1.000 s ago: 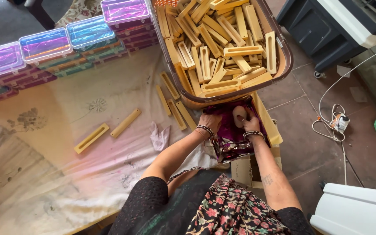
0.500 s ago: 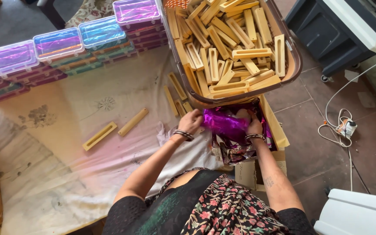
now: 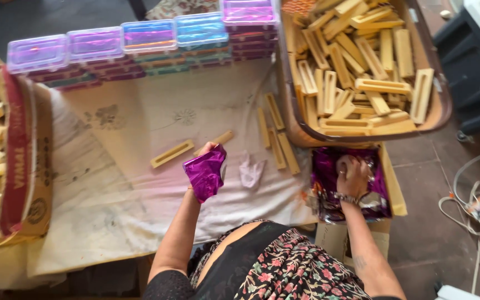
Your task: The person is wrapping wooden incense sticks or similar items in foil and placing them into containers.
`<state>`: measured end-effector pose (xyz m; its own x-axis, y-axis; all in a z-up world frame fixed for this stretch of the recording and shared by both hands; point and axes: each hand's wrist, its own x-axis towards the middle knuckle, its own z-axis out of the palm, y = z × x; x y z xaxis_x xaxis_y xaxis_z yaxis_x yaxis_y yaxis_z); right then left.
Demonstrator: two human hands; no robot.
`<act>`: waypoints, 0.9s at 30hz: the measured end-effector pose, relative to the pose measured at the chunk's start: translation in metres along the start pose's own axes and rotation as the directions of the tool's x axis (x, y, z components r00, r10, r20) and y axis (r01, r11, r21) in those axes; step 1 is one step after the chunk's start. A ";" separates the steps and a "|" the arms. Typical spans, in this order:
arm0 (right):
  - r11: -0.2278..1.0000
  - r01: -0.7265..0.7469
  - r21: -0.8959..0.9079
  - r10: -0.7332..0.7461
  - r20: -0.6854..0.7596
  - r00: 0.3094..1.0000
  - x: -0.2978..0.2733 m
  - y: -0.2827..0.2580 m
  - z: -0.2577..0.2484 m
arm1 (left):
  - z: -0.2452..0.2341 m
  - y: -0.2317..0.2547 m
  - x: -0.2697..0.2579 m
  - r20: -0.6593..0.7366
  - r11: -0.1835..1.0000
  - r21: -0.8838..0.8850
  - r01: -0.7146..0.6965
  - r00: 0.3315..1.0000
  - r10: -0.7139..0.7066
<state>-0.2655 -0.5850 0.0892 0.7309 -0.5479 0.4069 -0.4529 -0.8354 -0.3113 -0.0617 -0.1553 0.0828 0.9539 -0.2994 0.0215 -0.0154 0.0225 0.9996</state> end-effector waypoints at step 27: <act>0.680 0.724 0.112 -0.704 0.378 0.602 -0.017 -0.352 0.180 | -0.248 -0.088 -0.107 -0.526 0.715 0.590 0.375 0.850 -0.011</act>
<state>-0.0273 -0.2740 0.0372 0.9515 0.2742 0.1397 0.2787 -0.9603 -0.0131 -0.0882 0.1113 -0.0115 0.9690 0.2472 -0.0021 0.1696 -0.6588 0.7330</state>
